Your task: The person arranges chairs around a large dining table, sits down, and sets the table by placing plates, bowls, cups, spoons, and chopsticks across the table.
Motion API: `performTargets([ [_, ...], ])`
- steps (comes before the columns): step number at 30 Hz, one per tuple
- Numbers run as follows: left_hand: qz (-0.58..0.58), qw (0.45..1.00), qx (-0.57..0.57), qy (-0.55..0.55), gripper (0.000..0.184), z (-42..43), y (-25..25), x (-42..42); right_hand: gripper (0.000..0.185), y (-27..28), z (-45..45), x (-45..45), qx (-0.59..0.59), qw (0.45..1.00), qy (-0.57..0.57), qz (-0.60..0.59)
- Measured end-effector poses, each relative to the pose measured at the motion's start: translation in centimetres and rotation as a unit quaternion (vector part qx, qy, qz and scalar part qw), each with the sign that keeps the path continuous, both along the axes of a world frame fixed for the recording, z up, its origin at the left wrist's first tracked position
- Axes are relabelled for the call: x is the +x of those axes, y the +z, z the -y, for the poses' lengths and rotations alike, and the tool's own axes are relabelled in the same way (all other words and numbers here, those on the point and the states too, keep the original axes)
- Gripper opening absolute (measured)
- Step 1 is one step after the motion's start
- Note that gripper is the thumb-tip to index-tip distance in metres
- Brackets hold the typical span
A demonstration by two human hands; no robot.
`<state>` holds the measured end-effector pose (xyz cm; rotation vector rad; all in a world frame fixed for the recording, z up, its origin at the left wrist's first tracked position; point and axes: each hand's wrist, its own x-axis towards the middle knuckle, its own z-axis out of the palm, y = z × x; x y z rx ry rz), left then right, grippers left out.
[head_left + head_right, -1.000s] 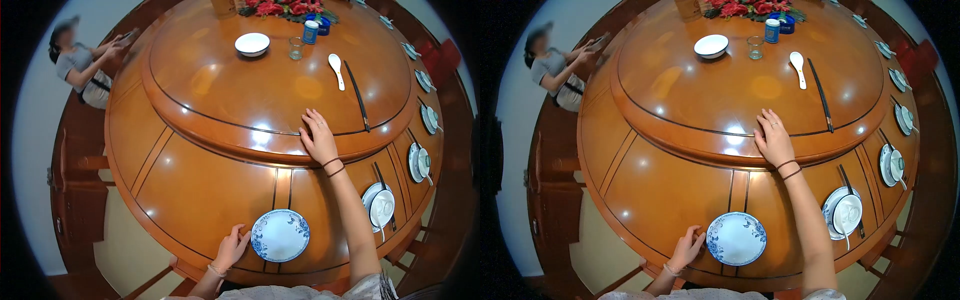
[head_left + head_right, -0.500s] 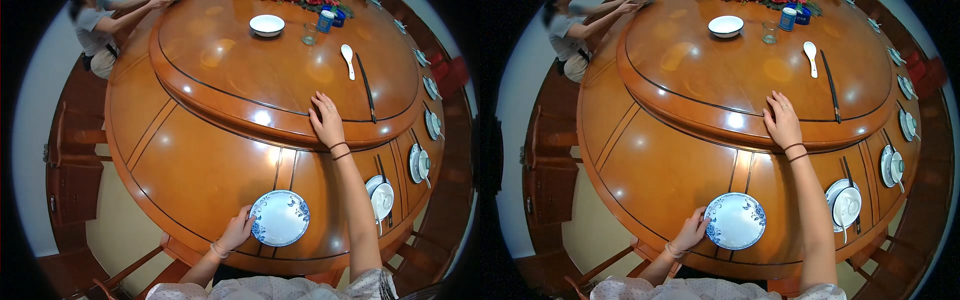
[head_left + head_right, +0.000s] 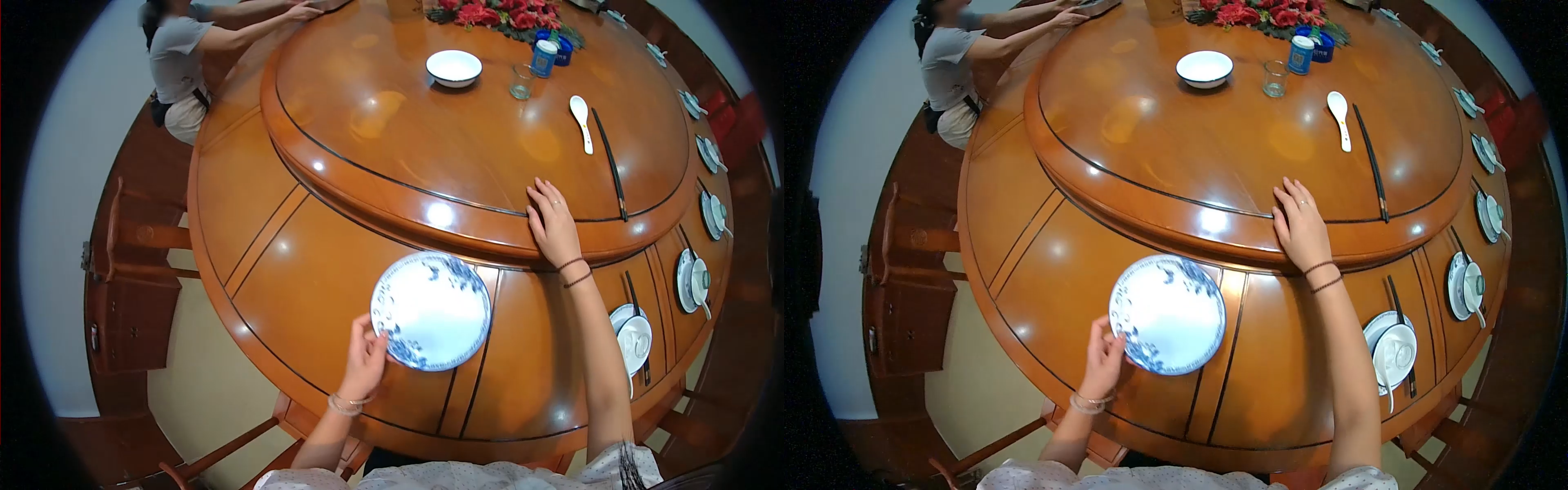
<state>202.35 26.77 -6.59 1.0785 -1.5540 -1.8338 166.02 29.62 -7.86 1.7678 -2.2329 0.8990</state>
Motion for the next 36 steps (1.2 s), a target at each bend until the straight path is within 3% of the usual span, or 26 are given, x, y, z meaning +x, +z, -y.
performTargets([
  [4, -0.054, 0.996, -0.029, 0.06, 0.033, 7.2, 1.3, -2.3, 0.04, 1.9, 1.2, 3.2, -0.013, 0.999, 0.04, 0.007],
  [8, -0.053, 0.992, -0.076, 0.086, 0.029, 15.8, 0.9, -5.8, 0.064, 2.7, 6.7, 7.7, 0.026, 0.973, 0.144, 0.177],
  [10, -0.056, 0.989, -0.1, 0.09, 0.028, 20.1, 0.6, -8.1, 0.075, 1.8, 11.1, 8.8, -0.023, 0.962, 0.16, 0.221],
  [16, -0.041, 0.985, -0.051, 0.158, 0.032, 32.5, 0.1, -15.1, 0.077, -0.6, 25.7, 8.7, -0.041, 0.958, 0.06, 0.277],
  [22, -0.06, 0.983, -0.034, 0.172, 0.029, 41.1, -0.7, -20.2, 0.08, -1.9, 35.7, 6.6, -0.047, 0.971, -0.005, 0.233],
  [25, -0.097, 0.978, -0.051, 0.179, 0.033, 43.9, -1.4, -22.8, 0.082, -2.5, 38.8, 4.4, -0.012, 0.987, -0.034, 0.155],
  [26, -0.092, 0.974, -0.045, 0.201, 0.033, 44.1, -0.9, -23.9, 0.08, -3.3, 40.0, 3.5, -0.064, 0.993, -0.047, 0.091],
  [29, -0.074, 0.974, -0.063, 0.206, 0.036, 46.2, -1.2, -26.3, 0.078, -3.0, 41.3, 2.5, -0.027, 0.992, -0.088, 0.089],
  [32, -0.082, 0.98, -0.028, 0.18, 0.043, 47.6, -1.2, -28.1, 0.076, -3.4, 41.0, 2.8, 0.029, 0.997, -0.063, 0.034],
  [36, -0.098, 0.966, -0.023, 0.238, 0.04, 48.2, -2.1, -29.7, 0.072, -3.7, 40.8, 2.5, 0.041, 0.998, -0.032, 0.027],
])
